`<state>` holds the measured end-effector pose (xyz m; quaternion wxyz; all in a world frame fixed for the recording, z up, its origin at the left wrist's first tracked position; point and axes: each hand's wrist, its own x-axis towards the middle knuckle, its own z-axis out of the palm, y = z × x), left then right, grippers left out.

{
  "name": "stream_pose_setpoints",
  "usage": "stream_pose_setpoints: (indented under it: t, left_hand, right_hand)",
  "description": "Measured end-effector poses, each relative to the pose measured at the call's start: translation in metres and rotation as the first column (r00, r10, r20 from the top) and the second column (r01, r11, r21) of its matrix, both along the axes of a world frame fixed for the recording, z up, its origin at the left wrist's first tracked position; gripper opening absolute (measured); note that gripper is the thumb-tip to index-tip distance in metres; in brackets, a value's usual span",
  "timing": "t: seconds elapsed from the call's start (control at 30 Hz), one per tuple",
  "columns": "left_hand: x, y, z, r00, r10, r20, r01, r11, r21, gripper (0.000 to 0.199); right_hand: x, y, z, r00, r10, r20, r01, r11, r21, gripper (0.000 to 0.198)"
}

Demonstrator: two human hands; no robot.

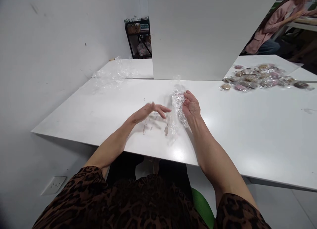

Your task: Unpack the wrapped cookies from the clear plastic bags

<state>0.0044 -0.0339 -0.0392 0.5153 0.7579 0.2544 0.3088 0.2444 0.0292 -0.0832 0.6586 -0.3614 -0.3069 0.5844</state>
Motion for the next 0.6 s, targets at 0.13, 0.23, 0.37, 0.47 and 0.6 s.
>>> stream_pose_setpoints:
  t: [0.13, 0.23, 0.37, 0.47, 0.6]
  left_hand:
    - [-0.005, 0.012, -0.009, 0.846, 0.519, 0.125, -0.534, 0.818, 0.216, 0.066]
    - [-0.011, 0.018, -0.011, 0.857, 0.513, -0.045, -0.456, 0.796, 0.397, 0.089]
    - [-0.012, 0.017, -0.014, 0.870, 0.468, -0.158, -0.376, 0.835, 0.402, 0.059]
    - [-0.007, 0.018, -0.019, 0.865, 0.501, -0.004, -0.486, 0.842, 0.235, 0.036]
    - [0.002, 0.022, -0.020, 0.680, 0.690, 0.248, -0.667, 0.723, -0.183, 0.031]
  right_hand:
    - [-0.010, -0.014, 0.012, 0.997, 0.069, 0.031, -0.069, 0.998, -0.011, 0.046]
    - [-0.021, -0.029, 0.021, 0.967, 0.224, 0.118, -0.219, 0.974, -0.053, 0.053]
    - [-0.030, -0.043, 0.025, 0.913, 0.330, 0.240, -0.318, 0.944, -0.090, 0.054]
    - [-0.033, -0.047, 0.024, 0.871, 0.399, 0.285, -0.381, 0.917, -0.120, 0.055]
    - [-0.036, -0.050, 0.021, 0.789, 0.523, 0.323, -0.494, 0.852, -0.171, 0.054]
